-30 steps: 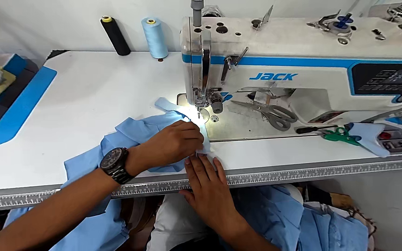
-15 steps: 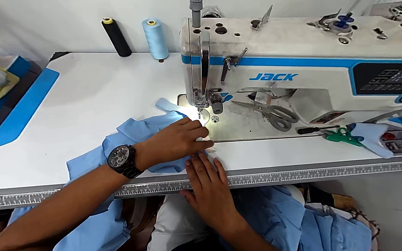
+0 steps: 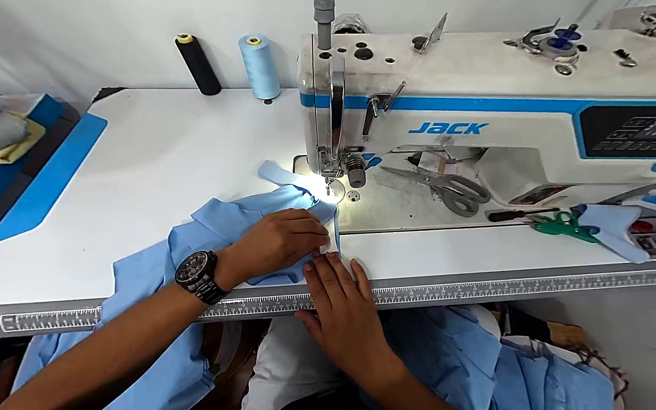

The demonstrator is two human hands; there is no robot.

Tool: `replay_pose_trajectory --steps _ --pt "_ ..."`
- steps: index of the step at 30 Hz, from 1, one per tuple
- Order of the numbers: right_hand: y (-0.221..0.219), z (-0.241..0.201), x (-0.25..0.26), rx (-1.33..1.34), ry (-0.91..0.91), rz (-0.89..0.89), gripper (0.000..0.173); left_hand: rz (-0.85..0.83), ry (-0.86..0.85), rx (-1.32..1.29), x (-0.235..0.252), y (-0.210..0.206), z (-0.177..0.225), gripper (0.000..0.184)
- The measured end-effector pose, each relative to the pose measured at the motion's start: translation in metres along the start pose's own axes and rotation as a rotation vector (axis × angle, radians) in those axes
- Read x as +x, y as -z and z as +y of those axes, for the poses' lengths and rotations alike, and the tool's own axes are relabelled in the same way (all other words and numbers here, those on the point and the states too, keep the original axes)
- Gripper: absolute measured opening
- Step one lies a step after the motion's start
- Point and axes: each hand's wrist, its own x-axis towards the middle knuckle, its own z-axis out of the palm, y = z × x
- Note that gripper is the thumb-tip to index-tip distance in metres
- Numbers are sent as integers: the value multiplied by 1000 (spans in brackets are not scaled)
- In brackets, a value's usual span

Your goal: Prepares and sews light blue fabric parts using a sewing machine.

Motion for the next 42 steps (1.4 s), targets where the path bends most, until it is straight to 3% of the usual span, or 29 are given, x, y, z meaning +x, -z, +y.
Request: replay_pose_trajectory --steps 4,18,22,26,31,33,37,42 --pt "1 0 0 -3 2 -7 61 25 40 -100 2 -4 0 22" --pt "7 11 -8 85 111 7 44 -61 -30 -19 3 -7 4 24" --pt "22 27 -4 244 -8 103 30 -82 -26 -3 2 -7 5 24" --pt "29 42 7 77 -107 22 43 -72 -31 -16 3 -8 5 23" --pt "27 41 8 -9 -111 4 44 -79 7 -60 -2 -9 1 25" --pt "28 41 9 -29 -113 8 43 -69 65 -51 -4 -6 1 26" --pt "28 41 10 -41 -106 8 42 -98 276 10 -8 8 3 44" --pt "27 39 9 -34 -115 14 42 -88 237 192 -8 15 3 27"
